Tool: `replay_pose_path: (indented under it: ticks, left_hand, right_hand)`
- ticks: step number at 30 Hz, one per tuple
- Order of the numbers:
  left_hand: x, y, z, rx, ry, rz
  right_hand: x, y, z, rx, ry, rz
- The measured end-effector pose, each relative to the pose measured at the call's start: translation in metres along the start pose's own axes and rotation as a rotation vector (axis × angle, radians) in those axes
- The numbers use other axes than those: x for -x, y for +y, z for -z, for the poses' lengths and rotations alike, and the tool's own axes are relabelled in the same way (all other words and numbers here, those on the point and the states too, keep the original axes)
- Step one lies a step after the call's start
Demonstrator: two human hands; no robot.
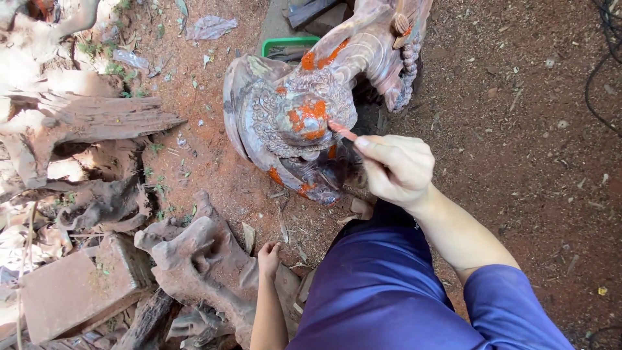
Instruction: Applying wood filler to a large wooden sculpture using a small applicator stick to fill in cracks and details, followed by working on the base of another piece.
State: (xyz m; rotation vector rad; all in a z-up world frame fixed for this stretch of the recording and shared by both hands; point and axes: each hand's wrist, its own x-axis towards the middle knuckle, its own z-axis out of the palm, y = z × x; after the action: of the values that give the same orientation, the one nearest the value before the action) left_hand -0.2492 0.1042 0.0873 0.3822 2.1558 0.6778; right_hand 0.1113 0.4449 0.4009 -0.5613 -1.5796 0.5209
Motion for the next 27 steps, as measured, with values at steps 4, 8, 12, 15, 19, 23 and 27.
replay_pose_path:
  ticks: [4, 8, 12, 15, 19, 23, 27]
  left_hand:
    - [-0.003, 0.001, -0.005, -0.028, -0.008, -0.011]
    - [0.006, 0.008, -0.008, -0.04, -0.01, 0.008]
    - [0.0, 0.002, -0.013, -0.057, -0.015, 0.015]
    - [0.004, 0.01, -0.014, -0.082, -0.017, 0.006]
    - [-0.008, 0.01, -0.016, -0.081, -0.017, -0.042]
    - [-0.01, 0.015, -0.019, -0.082, -0.012, -0.019]
    - [-0.004, 0.015, -0.021, -0.076, 0.025, 0.006]
  right_hand:
    - [-0.005, 0.004, 0.0, 0.033, -0.046, 0.007]
    - [-0.006, 0.001, 0.004, 0.036, -0.098, 0.003]
    - [0.004, 0.002, 0.004, -0.007, -0.096, -0.019]
    - [-0.002, 0.0, 0.007, -0.02, -0.071, -0.014]
    - [0.002, 0.004, 0.0, -0.079, 0.003, -0.066]
    - [0.009, 0.005, -0.006, -0.08, -0.004, -0.123]
    - [0.008, 0.004, 0.005, -0.105, -0.063, -0.185]
